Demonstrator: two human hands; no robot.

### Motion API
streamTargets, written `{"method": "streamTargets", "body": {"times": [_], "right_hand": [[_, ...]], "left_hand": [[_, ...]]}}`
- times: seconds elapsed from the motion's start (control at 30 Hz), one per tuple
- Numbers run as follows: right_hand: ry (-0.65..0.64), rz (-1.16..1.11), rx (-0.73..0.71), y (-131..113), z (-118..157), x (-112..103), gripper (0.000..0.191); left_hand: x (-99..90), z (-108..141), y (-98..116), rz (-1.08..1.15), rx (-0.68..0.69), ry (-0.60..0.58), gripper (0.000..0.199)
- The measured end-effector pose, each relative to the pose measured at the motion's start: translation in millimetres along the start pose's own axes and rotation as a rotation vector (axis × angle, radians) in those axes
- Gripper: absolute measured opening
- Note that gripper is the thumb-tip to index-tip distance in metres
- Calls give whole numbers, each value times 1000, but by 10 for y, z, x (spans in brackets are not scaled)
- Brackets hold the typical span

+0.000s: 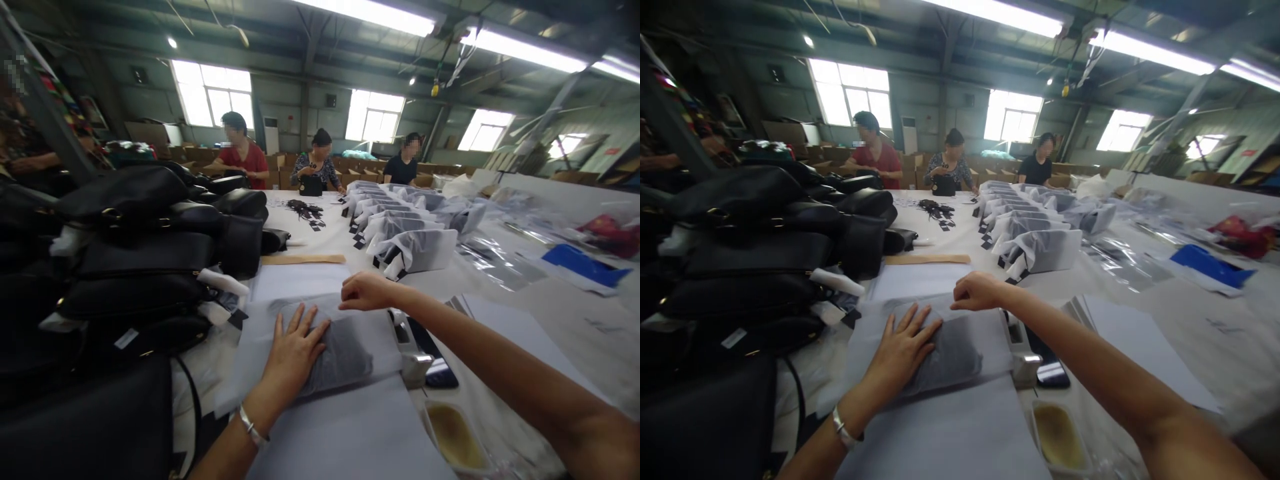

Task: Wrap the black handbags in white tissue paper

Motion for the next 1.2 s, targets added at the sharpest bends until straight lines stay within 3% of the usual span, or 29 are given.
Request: {"method": "streamTargets", "body": {"times": [0.13,0.23,0.37,0.53,0.67,0.77,0.93,1.07,1.2], "right_hand": [[-218,24,75,178,-326,105,26],[-298,43,93,192,-417,79,30],[-291,124,76,219,-480,25,35],[-265,148,190,497,-525,99,50],[-178,17,278,732,-454,162,39],[5,81,443,837,-212,100,23],[263,142,709,678,689,92,34],[425,-162,940,395,1498,393,42],[486,-608,1050,134,1869,765,46]], "left_hand": [[24,4,-16,25,-1,28,43],[39,2,-19,30,-3,32,44],[47,-2,-16,35,-10,29,45],[43,-4,-18,41,-9,20,45],[26,-12,-23,49,-10,16,44],[12,-13,-24,48,-14,12,43],[10,0,-21,42,1,29,42],[20,8,-24,15,13,27,43],[22,4,-29,-12,22,13,43]]}}
Point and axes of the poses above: each hand's wrist, its own z-axis away from the middle knuckle, its own x-axis out of the palm, y = z × x, the point moved 3 cm from there along -z, towards the middle knuckle, and after that the axes turned 3 degrees about z, right-handed, at the moved point
